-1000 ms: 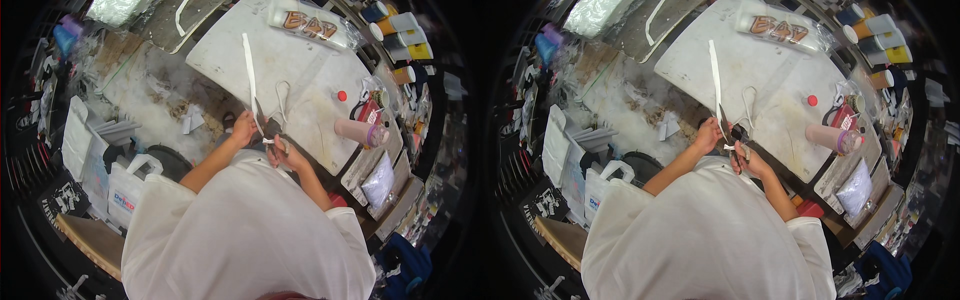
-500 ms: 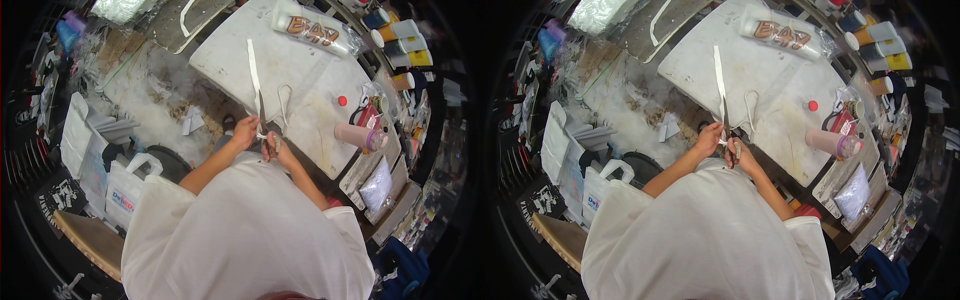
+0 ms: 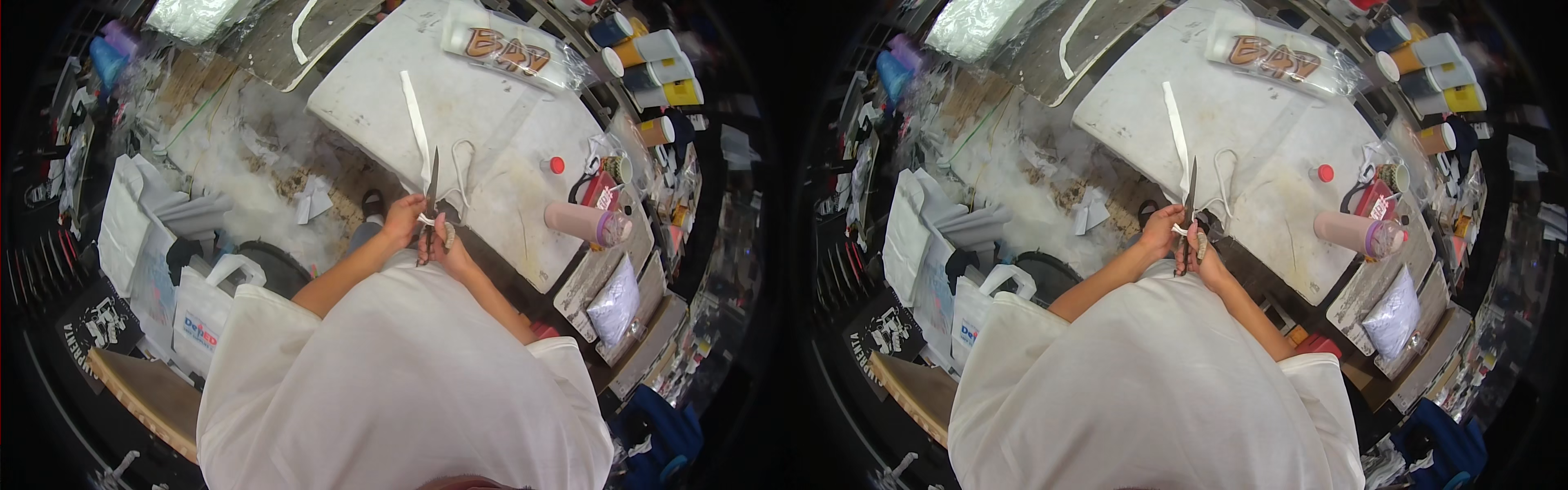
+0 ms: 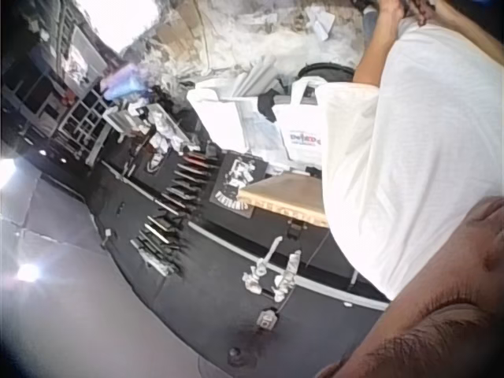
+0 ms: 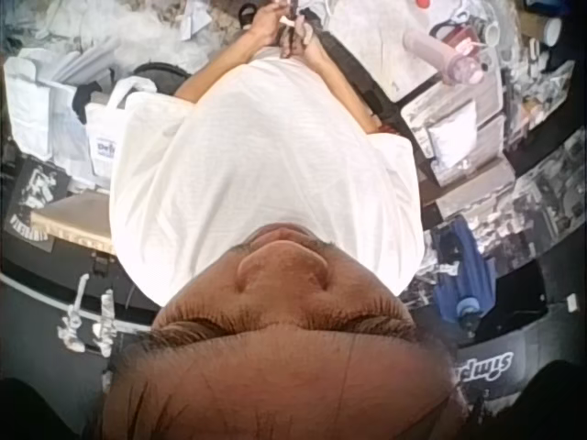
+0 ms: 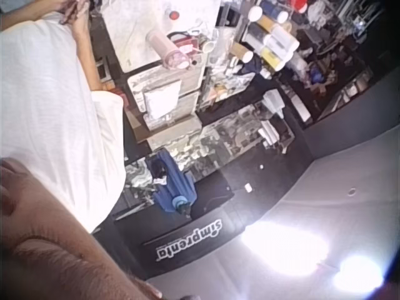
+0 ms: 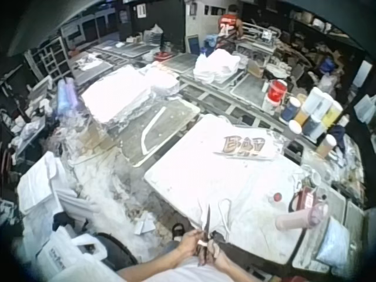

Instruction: The person picks up a stack of plastic bags, places them on a table, and uses shears to cut several strips of white adhesive tape from a roll.

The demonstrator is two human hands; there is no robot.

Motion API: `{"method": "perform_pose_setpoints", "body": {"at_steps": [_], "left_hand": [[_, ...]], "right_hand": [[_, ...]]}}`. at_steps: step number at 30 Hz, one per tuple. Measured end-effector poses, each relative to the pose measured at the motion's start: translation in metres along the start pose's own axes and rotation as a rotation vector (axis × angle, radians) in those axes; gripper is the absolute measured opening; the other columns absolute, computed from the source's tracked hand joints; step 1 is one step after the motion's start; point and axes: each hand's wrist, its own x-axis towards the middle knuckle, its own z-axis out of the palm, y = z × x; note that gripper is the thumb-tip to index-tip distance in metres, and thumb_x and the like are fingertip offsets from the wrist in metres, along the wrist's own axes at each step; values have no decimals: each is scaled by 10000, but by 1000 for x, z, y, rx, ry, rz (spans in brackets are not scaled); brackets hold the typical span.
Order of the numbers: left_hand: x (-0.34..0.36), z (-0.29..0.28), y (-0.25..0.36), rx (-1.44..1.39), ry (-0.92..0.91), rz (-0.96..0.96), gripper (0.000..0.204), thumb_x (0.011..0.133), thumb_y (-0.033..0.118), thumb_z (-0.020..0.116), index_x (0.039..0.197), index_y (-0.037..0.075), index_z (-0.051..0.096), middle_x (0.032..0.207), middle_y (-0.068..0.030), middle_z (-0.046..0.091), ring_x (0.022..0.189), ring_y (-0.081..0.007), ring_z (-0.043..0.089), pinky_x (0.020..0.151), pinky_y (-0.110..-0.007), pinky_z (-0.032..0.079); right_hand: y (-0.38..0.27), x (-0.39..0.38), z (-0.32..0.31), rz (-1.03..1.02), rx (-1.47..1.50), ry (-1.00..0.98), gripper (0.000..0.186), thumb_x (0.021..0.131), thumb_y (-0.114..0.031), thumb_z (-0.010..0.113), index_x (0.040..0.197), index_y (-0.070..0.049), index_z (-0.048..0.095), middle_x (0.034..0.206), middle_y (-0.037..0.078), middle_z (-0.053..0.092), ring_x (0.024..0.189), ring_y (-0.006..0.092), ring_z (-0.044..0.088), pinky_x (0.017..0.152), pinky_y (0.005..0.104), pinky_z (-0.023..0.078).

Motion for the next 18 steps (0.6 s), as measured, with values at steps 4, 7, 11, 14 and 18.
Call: {"method": "perform_pose_setpoints", "body": {"at_steps": [4,7,11,14,18], "left_hand": [[-9,11,6,-55,30,-73,163,921,69,524,1070,33,580,945,-49,645,860,-154,598,794,-309,468],[-10,9,7,-46,-36,-69,167,921,78,524,1073,38,581,935,-41,641,857,-151,592,786,-310,468],[-6,5,4,-28,-49,-54,155,917,82,526,1052,41,591,890,-27,633,834,-138,581,760,-304,466],[-7,3,5,2,-73,-53,137,913,84,530,1026,49,600,869,-16,628,827,-125,574,749,-302,463],[-3,-3,3,53,-77,-62,130,907,80,535,1014,53,603,869,-10,629,819,-115,569,739,-296,461]], "right_hand": [[-2,-1,4,-7,42,-19,624,877,-703,400,1055,-105,432,699,26,496,586,141,508,593,306,480],[-3,-3,4,0,-15,29,604,894,-681,395,1033,-96,449,695,29,493,587,141,501,578,299,461],[-4,-5,2,-18,-103,90,546,916,-629,415,994,-91,459,699,37,493,595,146,493,560,308,437],[-2,-5,-1,-37,-117,87,488,925,-588,452,960,-102,434,691,30,485,571,140,484,536,299,429],[2,-6,0,-77,-118,122,459,934,-557,467,938,-100,428,684,23,482,556,126,481,519,283,428]]}}
